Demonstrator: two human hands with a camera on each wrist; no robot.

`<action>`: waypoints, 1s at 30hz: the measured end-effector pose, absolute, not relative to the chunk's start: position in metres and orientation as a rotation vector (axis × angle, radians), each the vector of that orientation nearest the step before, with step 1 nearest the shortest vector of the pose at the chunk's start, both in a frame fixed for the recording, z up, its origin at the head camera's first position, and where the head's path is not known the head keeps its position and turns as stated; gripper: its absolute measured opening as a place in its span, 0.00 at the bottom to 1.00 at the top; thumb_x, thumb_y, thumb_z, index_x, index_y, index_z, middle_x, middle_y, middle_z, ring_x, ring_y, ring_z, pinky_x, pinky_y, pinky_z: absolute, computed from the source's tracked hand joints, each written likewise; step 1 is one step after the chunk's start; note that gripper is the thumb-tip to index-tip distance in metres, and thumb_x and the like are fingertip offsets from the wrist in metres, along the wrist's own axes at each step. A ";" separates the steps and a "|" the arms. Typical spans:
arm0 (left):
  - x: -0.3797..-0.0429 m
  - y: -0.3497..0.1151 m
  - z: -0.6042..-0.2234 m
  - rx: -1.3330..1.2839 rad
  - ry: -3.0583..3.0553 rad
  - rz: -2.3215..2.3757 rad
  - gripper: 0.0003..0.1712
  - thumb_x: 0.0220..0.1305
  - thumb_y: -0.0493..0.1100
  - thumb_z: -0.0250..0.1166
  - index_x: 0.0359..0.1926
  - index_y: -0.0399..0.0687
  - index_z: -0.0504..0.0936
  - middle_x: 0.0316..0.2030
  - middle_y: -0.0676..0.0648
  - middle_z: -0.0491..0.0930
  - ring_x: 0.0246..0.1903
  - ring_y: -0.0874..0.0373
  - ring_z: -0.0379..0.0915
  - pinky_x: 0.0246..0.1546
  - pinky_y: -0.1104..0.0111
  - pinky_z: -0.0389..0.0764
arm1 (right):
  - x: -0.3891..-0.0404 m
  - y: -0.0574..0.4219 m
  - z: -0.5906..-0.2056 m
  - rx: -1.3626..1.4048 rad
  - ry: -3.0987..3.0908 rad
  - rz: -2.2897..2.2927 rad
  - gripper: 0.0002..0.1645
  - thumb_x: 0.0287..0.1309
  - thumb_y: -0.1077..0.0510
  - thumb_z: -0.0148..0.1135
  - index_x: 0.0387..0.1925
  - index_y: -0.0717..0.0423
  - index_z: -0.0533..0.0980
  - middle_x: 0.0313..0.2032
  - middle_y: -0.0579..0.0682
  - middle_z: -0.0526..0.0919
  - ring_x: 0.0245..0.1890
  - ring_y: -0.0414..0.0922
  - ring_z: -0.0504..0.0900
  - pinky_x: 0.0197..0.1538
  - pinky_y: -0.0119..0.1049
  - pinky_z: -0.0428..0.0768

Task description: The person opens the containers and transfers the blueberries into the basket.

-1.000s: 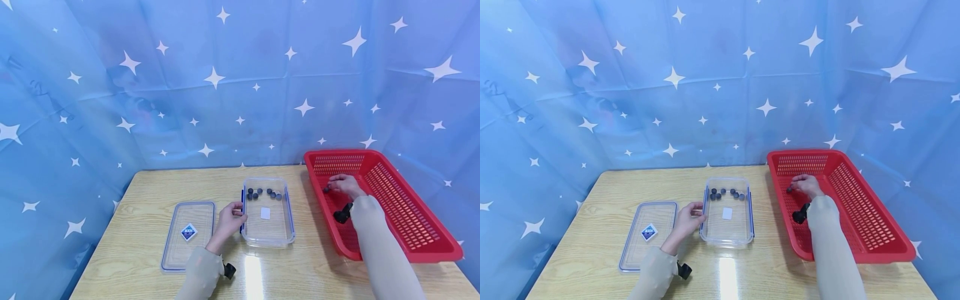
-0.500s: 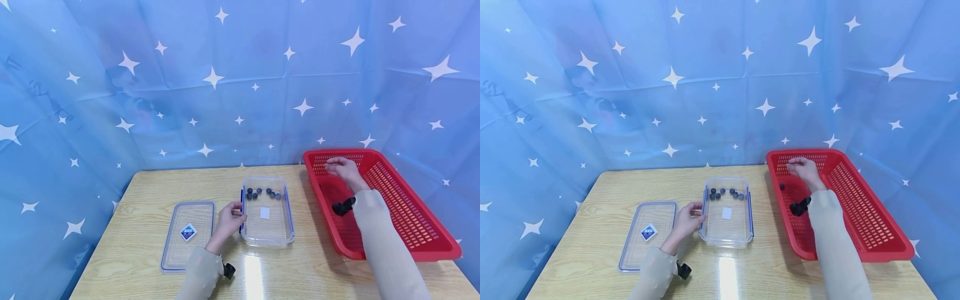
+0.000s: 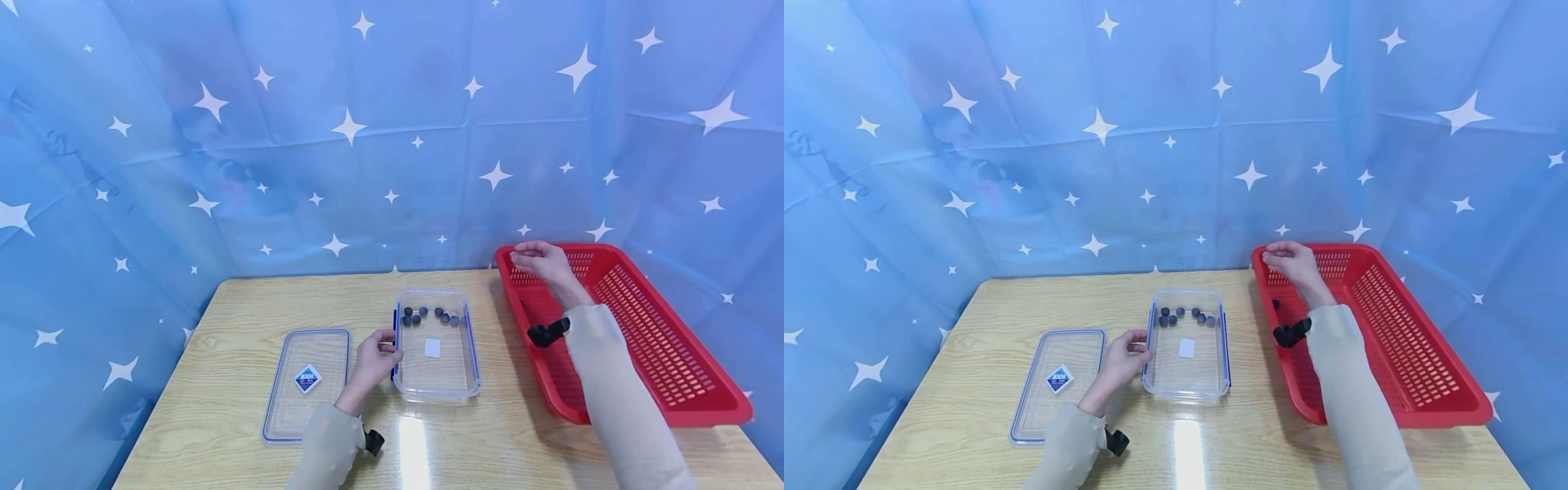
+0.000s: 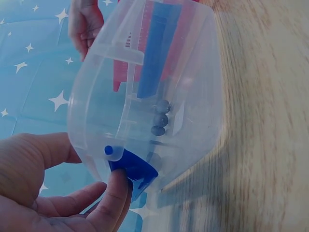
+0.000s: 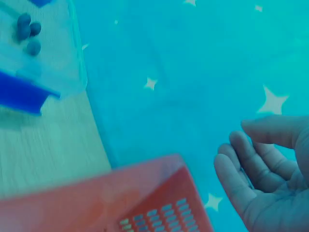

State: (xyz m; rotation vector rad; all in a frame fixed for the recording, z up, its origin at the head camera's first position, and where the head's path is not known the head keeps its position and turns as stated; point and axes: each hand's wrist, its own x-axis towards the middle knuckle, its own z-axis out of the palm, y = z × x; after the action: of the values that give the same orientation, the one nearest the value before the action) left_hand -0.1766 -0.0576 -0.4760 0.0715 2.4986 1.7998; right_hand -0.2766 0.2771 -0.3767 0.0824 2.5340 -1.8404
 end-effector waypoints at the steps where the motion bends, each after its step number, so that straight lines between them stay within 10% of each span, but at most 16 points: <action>1: -0.177 -0.058 -0.476 0.071 2.500 1.799 0.23 0.52 0.30 0.65 0.51 0.30 0.74 0.46 0.38 0.77 0.39 0.52 0.75 0.34 0.68 0.80 | -0.277 0.274 -0.375 0.080 2.545 -1.830 0.29 0.62 0.55 0.58 0.59 0.68 0.64 0.38 0.41 0.75 0.38 0.33 0.78 0.51 0.30 0.77; 13: -0.177 -0.059 -0.478 0.128 2.509 1.823 0.23 0.51 0.28 0.65 0.50 0.28 0.74 0.45 0.35 0.77 0.38 0.50 0.76 0.34 0.69 0.80 | -0.276 0.237 -0.366 -0.011 2.529 -1.832 0.27 0.62 0.55 0.58 0.57 0.67 0.66 0.47 0.53 0.75 0.45 0.43 0.77 0.58 0.42 0.73; 30: -0.176 -0.059 -0.477 0.128 2.506 1.816 0.23 0.52 0.29 0.65 0.51 0.27 0.73 0.45 0.35 0.77 0.39 0.49 0.76 0.35 0.69 0.80 | -0.277 0.178 -0.377 -0.115 2.272 -2.004 0.22 0.59 0.65 0.60 0.53 0.71 0.67 0.38 0.47 0.77 0.39 0.39 0.78 0.44 0.27 0.79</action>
State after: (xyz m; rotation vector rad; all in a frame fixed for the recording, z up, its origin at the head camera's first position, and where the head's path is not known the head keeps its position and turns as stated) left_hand -0.1760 -0.0591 -0.4774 0.1281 2.5057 1.8162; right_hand -0.2771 0.1782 -0.3774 -0.1154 2.2716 -2.0042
